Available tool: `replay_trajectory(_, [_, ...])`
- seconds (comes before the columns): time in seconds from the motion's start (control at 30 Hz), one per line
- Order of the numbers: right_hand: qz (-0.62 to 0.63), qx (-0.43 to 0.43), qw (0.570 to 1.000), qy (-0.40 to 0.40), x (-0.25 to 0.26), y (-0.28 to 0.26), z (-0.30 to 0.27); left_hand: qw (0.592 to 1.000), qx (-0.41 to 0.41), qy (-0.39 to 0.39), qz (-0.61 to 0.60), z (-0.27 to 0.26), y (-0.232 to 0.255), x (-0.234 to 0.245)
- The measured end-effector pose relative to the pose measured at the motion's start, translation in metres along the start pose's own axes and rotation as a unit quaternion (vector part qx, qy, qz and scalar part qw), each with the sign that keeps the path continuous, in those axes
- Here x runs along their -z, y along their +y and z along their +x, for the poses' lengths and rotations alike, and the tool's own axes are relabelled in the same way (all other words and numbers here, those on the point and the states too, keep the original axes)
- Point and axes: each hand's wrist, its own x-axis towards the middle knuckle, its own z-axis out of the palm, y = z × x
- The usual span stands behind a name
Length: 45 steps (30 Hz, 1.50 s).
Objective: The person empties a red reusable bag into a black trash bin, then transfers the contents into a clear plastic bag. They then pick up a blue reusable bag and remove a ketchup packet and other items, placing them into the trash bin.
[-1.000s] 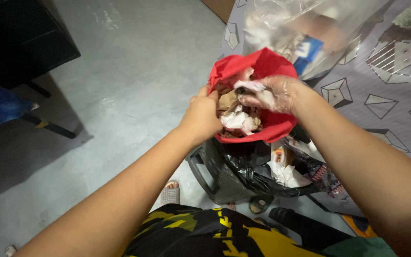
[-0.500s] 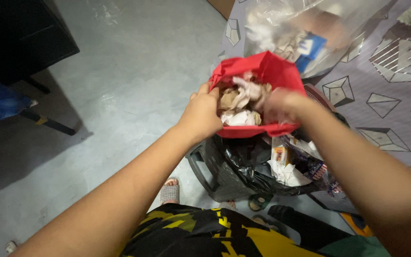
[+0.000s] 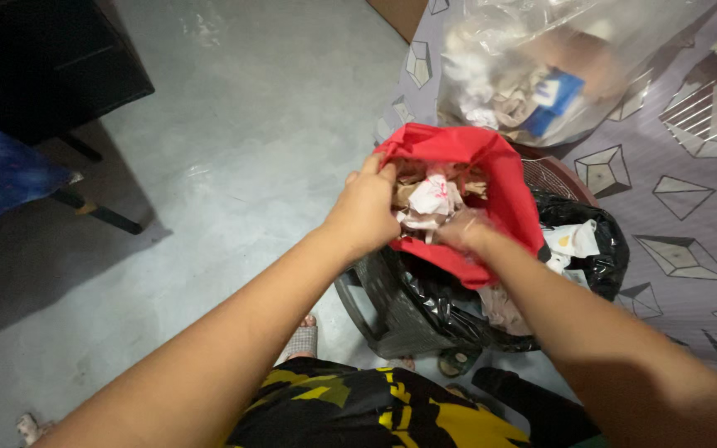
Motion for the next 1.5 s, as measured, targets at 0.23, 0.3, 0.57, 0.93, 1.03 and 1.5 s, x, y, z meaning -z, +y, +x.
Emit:
replay_trajectory(0.23, [0.518,0.040,0.840,-0.160,0.099,0.033,-0.063,0.999,-0.006,0.032,-0.009,0.009,-0.001,0.017])
replay_trajectory(0.3, [0.573,0.064,0.798,-0.175,0.114,0.044,-0.077,0.999,0.003,0.028,-0.021,0.009,0.000,0.018])
replay_trajectory(0.57, [0.685,0.110,0.712,-0.107,0.103,0.054,-0.078,0.999,-0.015,0.035,-0.039,0.005,0.003,0.018])
replay_trajectory(0.93, [0.602,0.099,0.787,0.094,0.103,0.001,-0.101,0.999,0.001,0.035,-0.036,0.002,0.002,0.020])
replay_trajectory(1.03, [0.526,0.051,0.834,0.160,0.109,0.002,-0.122,0.998,0.010,0.036,-0.043,0.002,0.002,0.021])
replay_trajectory(1.5, [0.820,0.135,0.518,0.205,0.145,0.133,-0.136,0.993,0.024,0.105,-0.056,0.045,-0.018,0.005])
